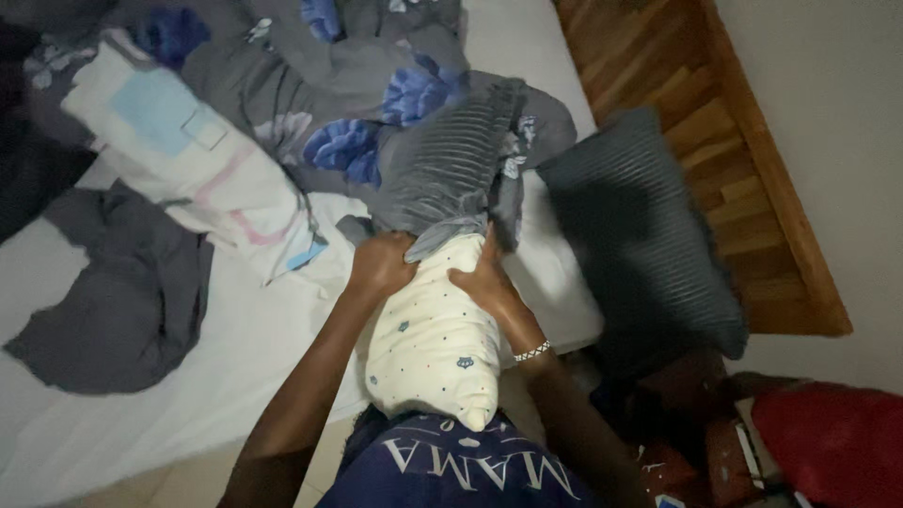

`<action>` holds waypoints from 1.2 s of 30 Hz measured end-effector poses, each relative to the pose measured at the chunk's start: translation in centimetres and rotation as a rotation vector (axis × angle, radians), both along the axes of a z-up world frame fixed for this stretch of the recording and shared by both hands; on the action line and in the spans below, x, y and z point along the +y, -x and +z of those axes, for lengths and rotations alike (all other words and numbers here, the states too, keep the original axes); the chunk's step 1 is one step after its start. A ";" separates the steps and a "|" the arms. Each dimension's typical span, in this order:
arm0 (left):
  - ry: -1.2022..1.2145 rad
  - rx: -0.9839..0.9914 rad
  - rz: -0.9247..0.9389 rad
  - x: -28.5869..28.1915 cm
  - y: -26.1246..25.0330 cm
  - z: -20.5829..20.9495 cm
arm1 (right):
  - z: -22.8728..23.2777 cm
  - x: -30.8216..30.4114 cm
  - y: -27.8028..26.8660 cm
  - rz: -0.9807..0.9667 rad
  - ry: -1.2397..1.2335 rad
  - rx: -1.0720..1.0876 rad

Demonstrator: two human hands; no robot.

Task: The person inserts a pillow into a gray pillowcase on a bed. They repeatedly adjust the pillow and case, pulling the fabric over the corners and smoothing the surface until the pillow is fully enclosed.

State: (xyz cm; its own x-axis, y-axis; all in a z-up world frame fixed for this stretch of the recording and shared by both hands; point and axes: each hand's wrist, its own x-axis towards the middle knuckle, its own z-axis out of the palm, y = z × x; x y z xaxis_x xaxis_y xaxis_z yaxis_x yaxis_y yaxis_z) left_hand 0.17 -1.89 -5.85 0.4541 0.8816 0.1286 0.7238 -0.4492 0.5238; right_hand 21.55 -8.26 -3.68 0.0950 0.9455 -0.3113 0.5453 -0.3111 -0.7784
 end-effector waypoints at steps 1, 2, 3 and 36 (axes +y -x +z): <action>-0.021 -0.014 -0.007 -0.4 0.2 0.3 | 0.3 -0.2 0.6 0.042 -0.115 -0.114; -0.042 -0.027 -0.015 -0.7 0.2 0.6 | 0.5 -0.2 1.2 0.085 -0.233 -0.226; -0.066 -0.037 -0.025 -1.1 0.2 1.0 | 0.7 0.1 1.8 0.125 -0.354 -0.332; -0.394 -0.364 0.098 -1.4 2.1 10.2 | 8.7 0.1 7.9 0.079 -0.774 -0.396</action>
State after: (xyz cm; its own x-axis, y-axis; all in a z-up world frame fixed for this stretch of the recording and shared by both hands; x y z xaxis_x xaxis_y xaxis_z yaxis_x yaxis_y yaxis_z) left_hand -1.89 -3.31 4.37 0.2365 0.7707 0.5917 0.5753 -0.6018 0.5539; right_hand 13.67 -8.14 5.06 -0.0146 0.8863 0.4629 0.8181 0.2768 -0.5041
